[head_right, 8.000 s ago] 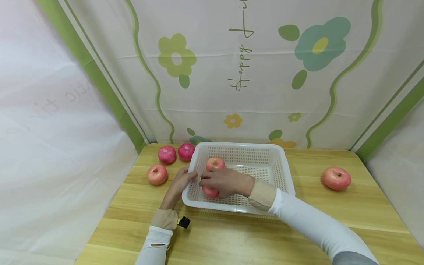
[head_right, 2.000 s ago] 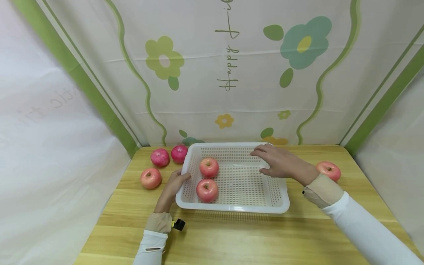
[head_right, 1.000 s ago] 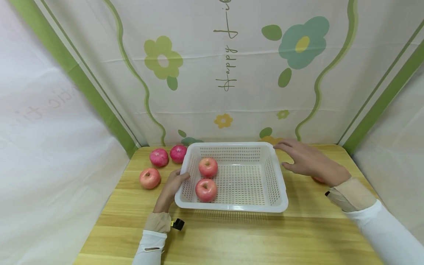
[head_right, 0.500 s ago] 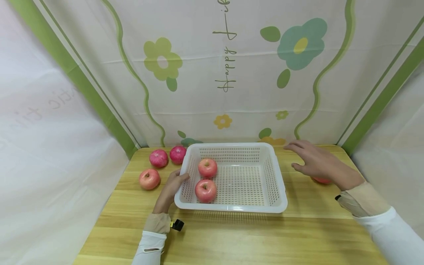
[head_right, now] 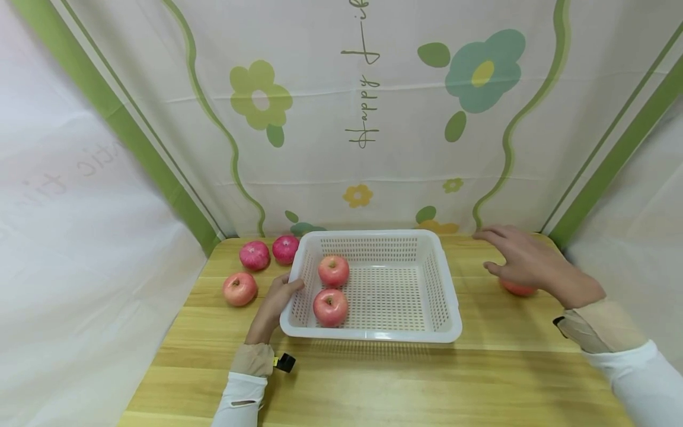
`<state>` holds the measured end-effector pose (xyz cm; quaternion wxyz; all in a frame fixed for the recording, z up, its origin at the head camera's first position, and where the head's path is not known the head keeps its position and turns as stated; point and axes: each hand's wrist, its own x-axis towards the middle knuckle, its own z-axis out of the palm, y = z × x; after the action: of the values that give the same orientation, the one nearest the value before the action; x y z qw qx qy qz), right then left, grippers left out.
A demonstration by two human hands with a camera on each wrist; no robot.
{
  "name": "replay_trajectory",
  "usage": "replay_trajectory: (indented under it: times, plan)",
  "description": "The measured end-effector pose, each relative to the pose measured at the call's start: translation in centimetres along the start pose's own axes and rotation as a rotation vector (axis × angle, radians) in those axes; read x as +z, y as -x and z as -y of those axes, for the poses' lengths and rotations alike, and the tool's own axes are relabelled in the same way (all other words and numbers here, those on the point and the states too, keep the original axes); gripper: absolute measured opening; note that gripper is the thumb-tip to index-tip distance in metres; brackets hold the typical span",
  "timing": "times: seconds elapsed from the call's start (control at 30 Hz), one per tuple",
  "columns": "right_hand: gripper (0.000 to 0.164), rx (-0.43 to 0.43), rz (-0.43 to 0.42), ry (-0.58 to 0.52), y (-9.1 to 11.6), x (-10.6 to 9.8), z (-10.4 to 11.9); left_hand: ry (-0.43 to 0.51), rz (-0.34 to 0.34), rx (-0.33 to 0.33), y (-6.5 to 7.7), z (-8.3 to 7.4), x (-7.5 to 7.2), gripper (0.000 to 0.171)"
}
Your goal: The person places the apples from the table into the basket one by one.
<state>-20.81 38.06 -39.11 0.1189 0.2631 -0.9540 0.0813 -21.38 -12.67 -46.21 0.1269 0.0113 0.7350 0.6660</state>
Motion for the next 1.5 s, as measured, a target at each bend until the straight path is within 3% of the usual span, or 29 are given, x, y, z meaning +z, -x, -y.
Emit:
replay_trajectory:
  times: [0.77, 1.17, 1.33, 1.5]
  plan:
    - [0.056, 0.065, 0.029, -0.104, 2.0, 0.9, -3.3, -0.010, 0.002, 0.009, 0.2, 0.1, -0.1, 0.048]
    - [0.059, 0.095, 0.047, -0.039, 3.1, 2.2, -4.9, -0.010, 0.004, 0.009, 0.0, 0.0, 0.0, 0.048]
    - [0.059, 0.080, 0.003, -0.047, 3.5, 3.1, -5.7, -0.011, 0.006, 0.008, 0.0, 0.0, -0.1, 0.048]
    - [0.060, 0.095, 0.011, -0.075, 4.0, 3.6, -6.3, -0.013, 0.006, 0.006, 0.0, -0.1, 0.0, 0.048]
